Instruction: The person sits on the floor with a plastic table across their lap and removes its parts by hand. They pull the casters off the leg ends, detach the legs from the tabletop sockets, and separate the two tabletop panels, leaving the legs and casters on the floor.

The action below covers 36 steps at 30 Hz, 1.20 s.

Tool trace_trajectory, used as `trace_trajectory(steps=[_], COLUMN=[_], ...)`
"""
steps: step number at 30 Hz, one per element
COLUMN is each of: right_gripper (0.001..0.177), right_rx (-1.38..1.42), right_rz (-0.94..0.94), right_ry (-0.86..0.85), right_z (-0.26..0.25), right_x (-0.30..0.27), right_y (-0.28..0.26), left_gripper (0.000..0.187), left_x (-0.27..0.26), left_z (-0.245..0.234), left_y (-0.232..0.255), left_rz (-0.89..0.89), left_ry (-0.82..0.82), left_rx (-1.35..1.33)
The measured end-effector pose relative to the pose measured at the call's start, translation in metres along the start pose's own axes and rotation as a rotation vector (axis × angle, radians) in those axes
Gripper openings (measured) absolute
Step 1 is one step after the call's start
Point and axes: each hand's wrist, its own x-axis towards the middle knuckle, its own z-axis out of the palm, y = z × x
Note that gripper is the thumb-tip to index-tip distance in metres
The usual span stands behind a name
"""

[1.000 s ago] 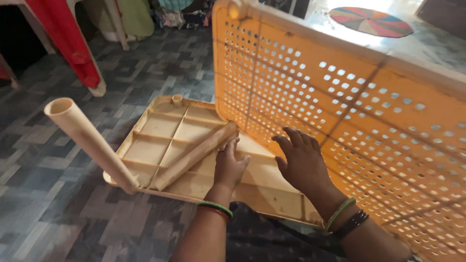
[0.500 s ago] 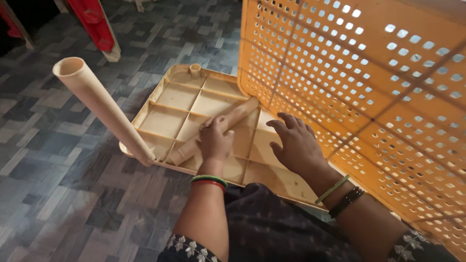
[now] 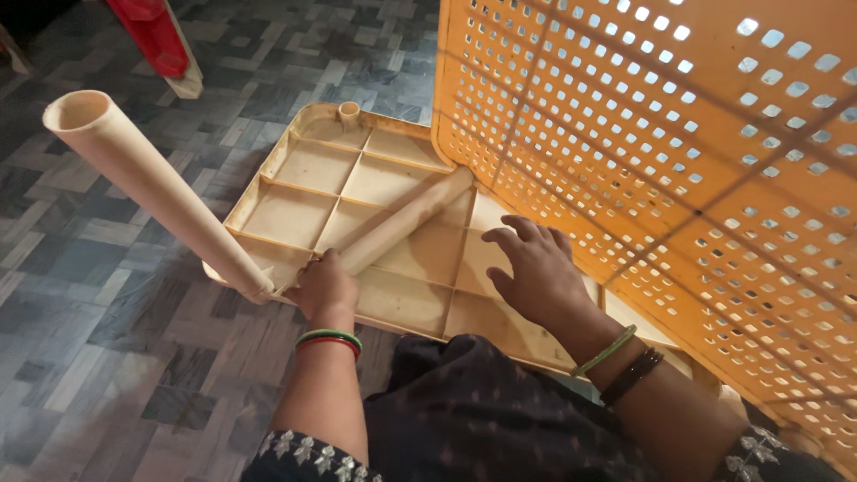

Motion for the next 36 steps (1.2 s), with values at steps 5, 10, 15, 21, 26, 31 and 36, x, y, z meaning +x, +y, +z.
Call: trace_trajectory(steps=[5, 10, 15, 21, 26, 31, 36], right_gripper=[0.048, 0.05, 0.057, 0.066, 0.073, 0.078, 0.085], right_rx=[-0.027, -0.001, 0.057, 0.122, 0.145, 0.215, 0.337], right_rz=[0.045, 0.048, 0.026, -0.016, -0.04, -0.011, -0.006], right_ry=[-0.015, -0.01, 0.03, 0.056, 0.074, 0.053, 0.068], right_z=[0.003, -0.002, -0.012, -0.033, -0.05, -0.063, -0.066], right_x=[-0.005, -0.011, -0.014, -0.015, -0.012, -0.011, -0.003], right_y=[0.008, 0.006, -0.004, -0.028, -0.045, -0.053, -0.055], left_gripper=[0.043, 0.04, 0.033, 0.032, 0.029, 0.022, 0.032], left_x=[-0.022, -0.051, -0.093, -0.126, -0.127, -0.123, -0.121], left_z=[-0.043, -0.099, -0.155, -0.201, -0.21, -0.203, -0.201], left_y=[0.009, 0.02, 0.038, 0.066, 0.081, 0.096, 0.116], left_rz=[0.143, 0.286, 0.438, 0.692, 0.823, 0.742, 0.866], left_ry=[0.158, 0.307, 0.471, 0.485, 0.603, 0.511, 0.107], left_rx=[-0.026, -0.042, -0.007, -0.192, -0.429, -0.929, -1.683])
